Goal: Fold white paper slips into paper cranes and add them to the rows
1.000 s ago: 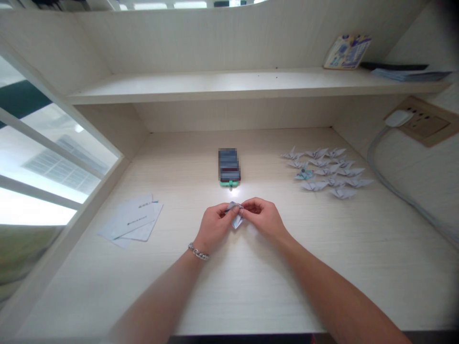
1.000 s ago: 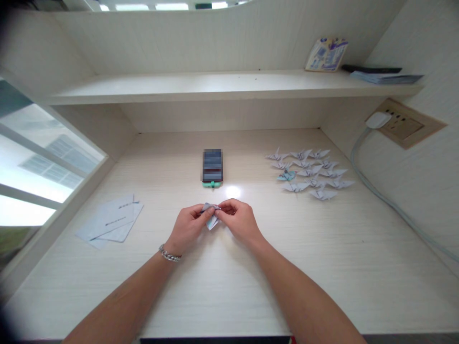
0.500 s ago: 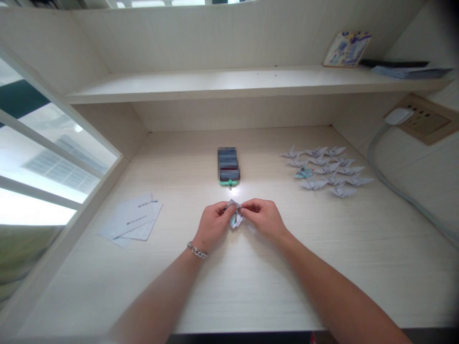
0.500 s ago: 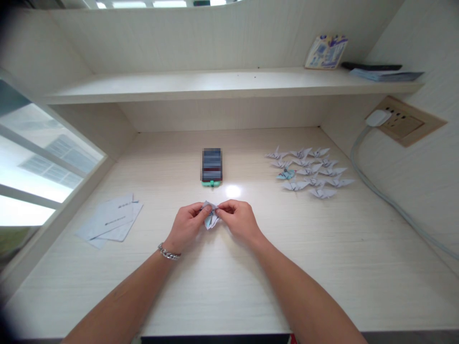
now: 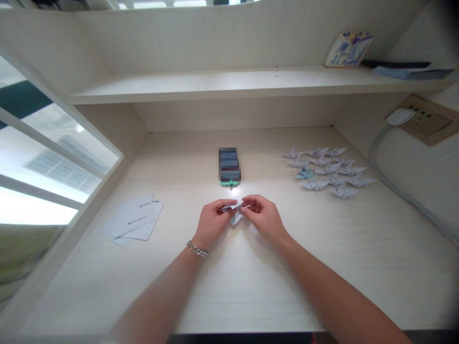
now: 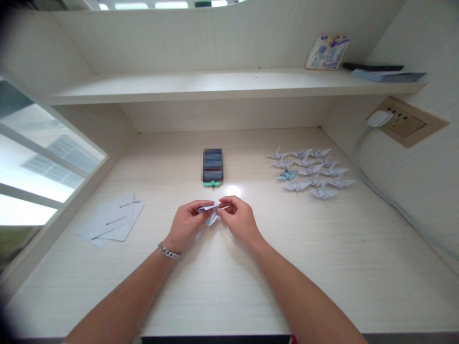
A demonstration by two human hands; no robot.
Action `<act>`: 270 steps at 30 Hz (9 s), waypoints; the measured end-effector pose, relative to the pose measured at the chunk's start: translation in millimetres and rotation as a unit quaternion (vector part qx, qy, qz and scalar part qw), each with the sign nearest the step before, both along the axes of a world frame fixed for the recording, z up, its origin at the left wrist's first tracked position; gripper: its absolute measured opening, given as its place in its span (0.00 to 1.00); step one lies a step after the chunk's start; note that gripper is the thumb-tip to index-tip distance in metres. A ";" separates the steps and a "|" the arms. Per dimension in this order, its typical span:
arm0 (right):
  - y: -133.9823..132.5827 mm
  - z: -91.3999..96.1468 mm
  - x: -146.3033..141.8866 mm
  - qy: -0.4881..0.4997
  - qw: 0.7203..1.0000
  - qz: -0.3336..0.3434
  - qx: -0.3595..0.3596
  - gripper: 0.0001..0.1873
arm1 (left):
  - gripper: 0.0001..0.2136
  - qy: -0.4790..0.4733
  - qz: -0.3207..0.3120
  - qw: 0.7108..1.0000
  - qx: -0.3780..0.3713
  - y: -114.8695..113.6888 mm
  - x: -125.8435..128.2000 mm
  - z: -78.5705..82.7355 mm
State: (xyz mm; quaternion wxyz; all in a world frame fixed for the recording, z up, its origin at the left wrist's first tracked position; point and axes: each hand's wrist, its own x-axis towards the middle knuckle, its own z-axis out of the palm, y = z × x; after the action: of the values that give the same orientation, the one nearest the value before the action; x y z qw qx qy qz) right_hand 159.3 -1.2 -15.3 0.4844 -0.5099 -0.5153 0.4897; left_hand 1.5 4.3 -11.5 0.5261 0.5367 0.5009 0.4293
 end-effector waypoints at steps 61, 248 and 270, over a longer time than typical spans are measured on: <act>5.6 -1.8 4.6 0.097 0.990 0.031 -0.093 0.18 | 0.14 -0.251 -0.057 0.954 -0.152 0.9 0.8 16.2; 3.0 7.6 5.4 0.074 0.991 0.094 -0.064 0.10 | 0.09 0.020 -0.160 0.975 -0.150 -2.3 -8.7 10.0; 2.1 8.2 4.7 0.050 0.996 0.066 -0.022 0.18 | 0.09 0.031 -0.152 0.978 -0.140 -2.4 -7.0 12.6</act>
State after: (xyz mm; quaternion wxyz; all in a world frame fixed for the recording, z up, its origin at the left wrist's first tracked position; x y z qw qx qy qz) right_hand 164.0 0.9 -7.1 0.4649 -0.4603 -0.5117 0.5570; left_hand -5.6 1.9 1.1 0.6396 0.5407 0.4842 0.2532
